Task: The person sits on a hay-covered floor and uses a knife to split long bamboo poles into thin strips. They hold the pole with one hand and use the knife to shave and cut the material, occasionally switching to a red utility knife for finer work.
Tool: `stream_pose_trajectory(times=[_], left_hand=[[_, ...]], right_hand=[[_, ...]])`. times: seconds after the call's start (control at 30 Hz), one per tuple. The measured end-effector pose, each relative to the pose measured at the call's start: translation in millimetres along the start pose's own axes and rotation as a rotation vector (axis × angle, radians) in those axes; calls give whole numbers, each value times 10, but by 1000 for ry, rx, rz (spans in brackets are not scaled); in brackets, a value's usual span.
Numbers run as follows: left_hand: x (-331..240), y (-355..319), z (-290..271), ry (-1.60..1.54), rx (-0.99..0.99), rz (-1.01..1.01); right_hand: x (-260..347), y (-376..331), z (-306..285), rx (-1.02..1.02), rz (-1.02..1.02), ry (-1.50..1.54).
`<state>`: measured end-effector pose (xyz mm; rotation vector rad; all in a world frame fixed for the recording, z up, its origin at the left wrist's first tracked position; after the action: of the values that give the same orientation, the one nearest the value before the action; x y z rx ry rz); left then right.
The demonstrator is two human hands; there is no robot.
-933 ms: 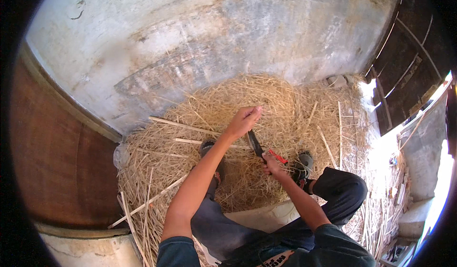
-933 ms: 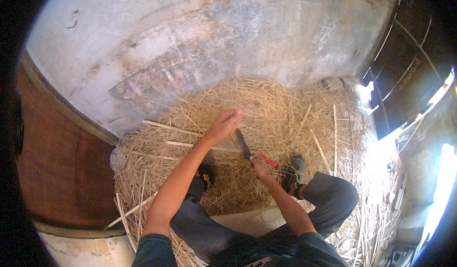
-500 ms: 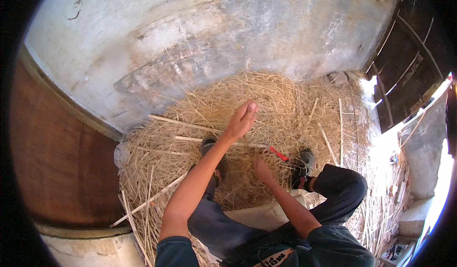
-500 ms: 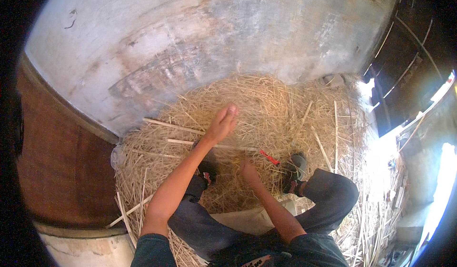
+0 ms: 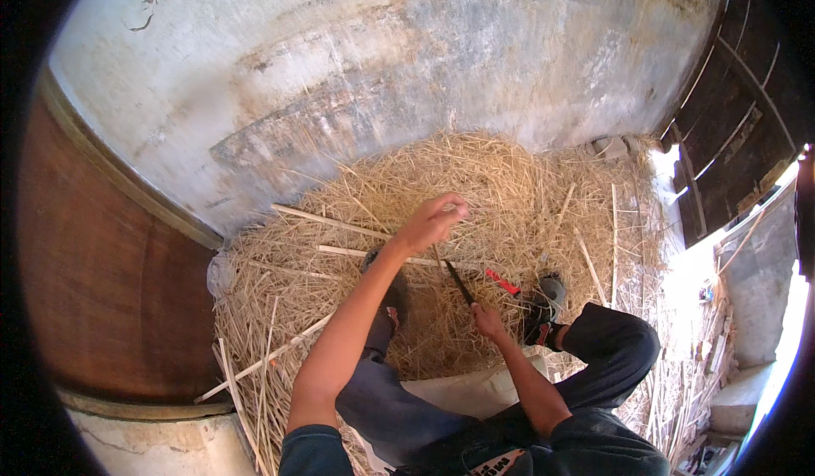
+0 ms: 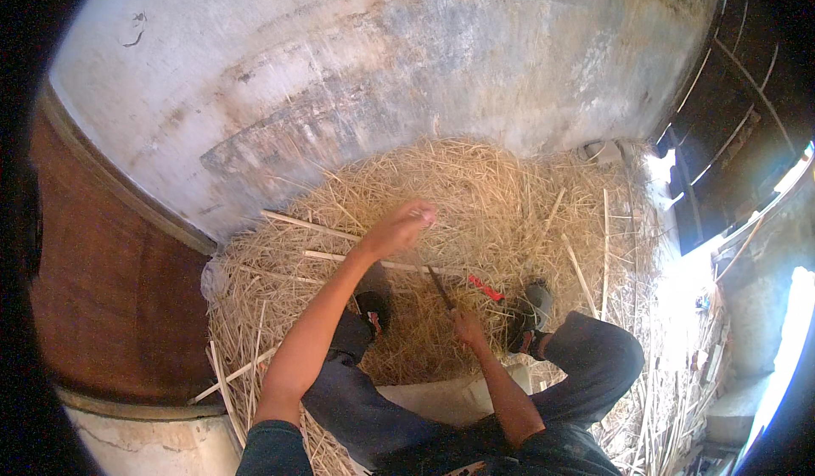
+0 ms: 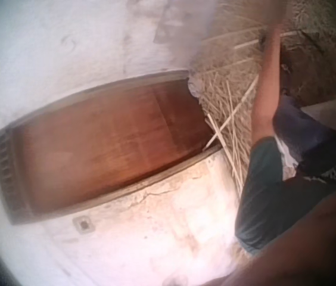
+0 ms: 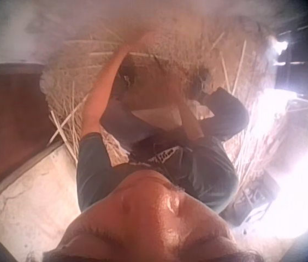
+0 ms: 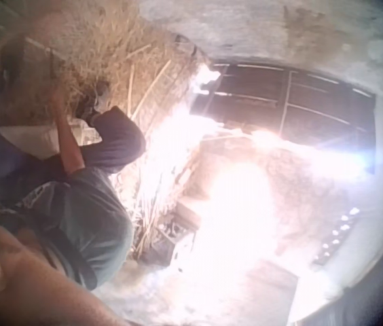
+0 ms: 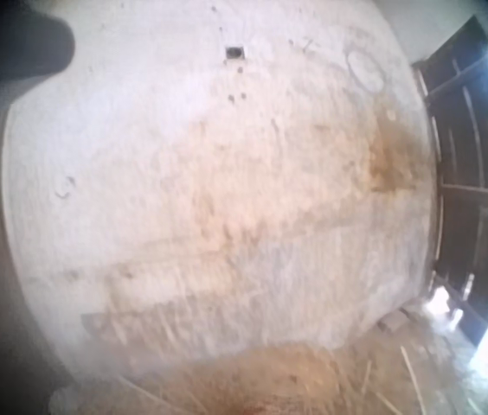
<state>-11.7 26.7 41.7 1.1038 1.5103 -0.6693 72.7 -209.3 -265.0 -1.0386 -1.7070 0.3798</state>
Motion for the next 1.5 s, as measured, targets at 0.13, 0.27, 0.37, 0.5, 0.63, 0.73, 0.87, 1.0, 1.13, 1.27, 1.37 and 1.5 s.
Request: stream_pose_trajectory(times=[0.13,0.27,0.37,0.5,0.63,0.73,0.87,1.0,1.13,1.27,1.37,1.5], left_hand=[[132,-195,-366,-344,-135,-27],[227,-195,-454,-308,-214,77],[67,-154,-435,-285,-242,179],[-251,-61,-232,-187,-119,234],[-20,-26,-188,-63,-33,278],[109,48,-169,-19,8,242],[152,60,-187,-130,10,186],[129,33,-205,-156,-28,168],[186,39,-168,-158,-43,163],[266,57,-144,-266,-113,195],[297,43,-129,-234,-290,264],[266,89,16,85,-502,280]], right_hand=[[251,-151,70,-213,-246,136],[493,-240,323,-219,-318,206],[652,-368,393,-77,-213,244],[662,-398,423,-138,-220,505],[716,-481,399,-161,-144,535],[599,-334,388,-211,-190,477],[696,-313,329,-257,-315,477],[970,-292,257,-237,-381,619],[894,-50,263,-415,-401,241],[714,192,268,-370,-330,151],[762,153,252,-357,-309,84],[640,365,212,-564,-409,-12]])
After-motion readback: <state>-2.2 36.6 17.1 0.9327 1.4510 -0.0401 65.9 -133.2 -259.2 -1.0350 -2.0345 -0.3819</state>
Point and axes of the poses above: each hand's wrist, its own y-axis towards the middle knuckle, its own z-axis out of the palm, x = y × z, the point moved 1 cm from there along y, towards the middle knuckle, and after that the axes turned 14 degrees about z, right-handed, at the moved point
